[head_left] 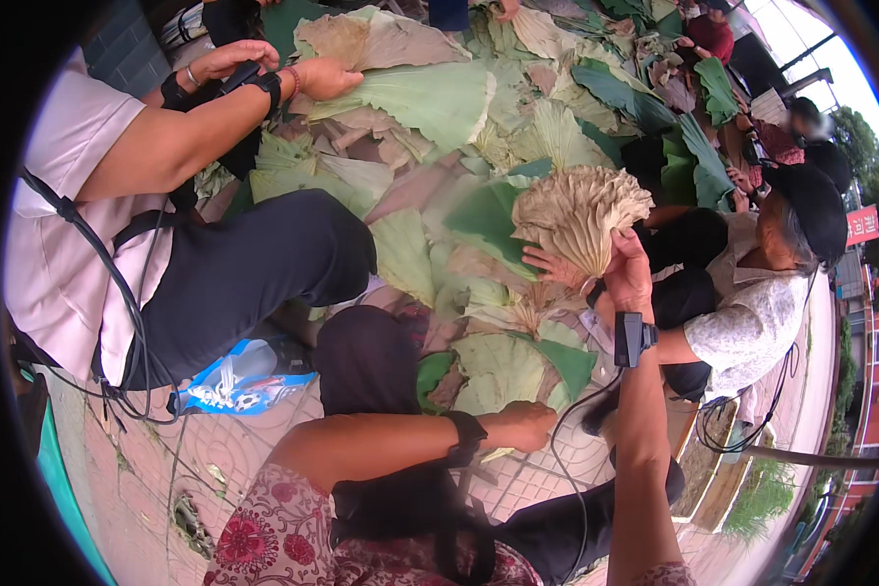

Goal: The person sits on the ground and folds large green leaves by hand, stacking them into a pile. Other people nearby perform the same task.

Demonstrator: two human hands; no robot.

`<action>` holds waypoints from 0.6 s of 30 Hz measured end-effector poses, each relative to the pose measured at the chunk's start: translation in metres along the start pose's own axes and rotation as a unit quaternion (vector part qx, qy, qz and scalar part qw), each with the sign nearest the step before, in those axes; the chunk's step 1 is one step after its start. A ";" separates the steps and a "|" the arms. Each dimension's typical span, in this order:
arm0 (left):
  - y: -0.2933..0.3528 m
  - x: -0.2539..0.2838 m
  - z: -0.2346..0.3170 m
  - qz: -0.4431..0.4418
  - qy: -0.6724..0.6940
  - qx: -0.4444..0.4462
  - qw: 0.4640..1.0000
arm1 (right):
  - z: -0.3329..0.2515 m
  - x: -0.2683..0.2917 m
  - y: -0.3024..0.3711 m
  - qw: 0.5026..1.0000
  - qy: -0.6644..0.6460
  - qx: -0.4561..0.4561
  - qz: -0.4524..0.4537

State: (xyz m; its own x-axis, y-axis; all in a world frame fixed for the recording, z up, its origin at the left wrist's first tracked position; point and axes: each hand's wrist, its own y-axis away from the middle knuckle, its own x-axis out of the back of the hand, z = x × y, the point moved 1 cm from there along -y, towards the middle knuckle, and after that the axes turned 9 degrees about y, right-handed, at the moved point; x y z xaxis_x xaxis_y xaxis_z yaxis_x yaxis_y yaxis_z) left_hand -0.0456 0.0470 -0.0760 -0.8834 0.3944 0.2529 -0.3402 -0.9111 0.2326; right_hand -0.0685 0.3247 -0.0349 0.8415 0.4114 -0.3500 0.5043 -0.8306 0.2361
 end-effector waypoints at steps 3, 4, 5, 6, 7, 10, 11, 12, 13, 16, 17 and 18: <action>0.005 0.008 0.015 -0.023 -0.001 0.010 1.000 | 0.030 0.056 -0.047 0.998 0.026 -0.043 0.023; 0.007 0.008 0.013 -0.024 0.013 0.022 0.999 | 0.050 0.050 -0.052 0.997 0.033 -0.050 0.056; 0.010 0.005 0.010 -0.023 0.034 0.038 0.998 | 0.069 0.046 -0.051 0.990 0.012 -0.138 0.039; 0.018 0.006 0.009 -0.011 0.045 0.052 0.998 | 0.082 0.021 -0.040 0.973 -0.010 -0.231 0.019; 0.018 0.010 0.017 -0.017 0.041 0.037 0.998 | 0.098 0.067 -0.059 0.961 -0.093 -0.253 -0.059; 0.011 0.010 0.019 -0.049 0.009 0.018 0.999 | 0.151 0.183 -0.090 0.985 0.098 -0.094 -0.109; 0.011 0.006 0.014 -0.054 0.002 0.030 0.998 | 0.177 0.175 -0.077 0.956 0.274 0.047 -0.096; 0.014 0.001 0.010 -0.053 -0.002 0.049 0.997 | 0.200 0.145 -0.056 0.901 0.415 0.093 -0.081; 0.018 -0.006 0.005 -0.028 0.018 0.045 0.998 | 0.214 0.111 -0.030 0.823 0.549 0.135 -0.049; 0.024 -0.026 -0.004 0.012 0.045 0.003 0.999 | 0.248 0.024 0.038 0.718 0.668 0.139 -0.138; 0.025 -0.031 -0.004 0.014 0.042 -0.003 0.999 | 0.264 0.004 0.050 0.712 0.654 0.073 -0.244; 0.024 -0.032 -0.004 0.012 0.038 -0.016 0.999 | 0.282 -0.006 0.059 0.691 0.664 0.102 -0.267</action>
State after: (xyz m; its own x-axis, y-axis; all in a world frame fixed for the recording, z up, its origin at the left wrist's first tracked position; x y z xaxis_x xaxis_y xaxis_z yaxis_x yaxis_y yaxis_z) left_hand -0.0264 0.0123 -0.0827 -0.9126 0.3640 0.1863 -0.3284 -0.9239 0.1964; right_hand -0.0983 0.1671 -0.2742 0.0499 0.5486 0.8346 0.8879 -0.4071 0.2145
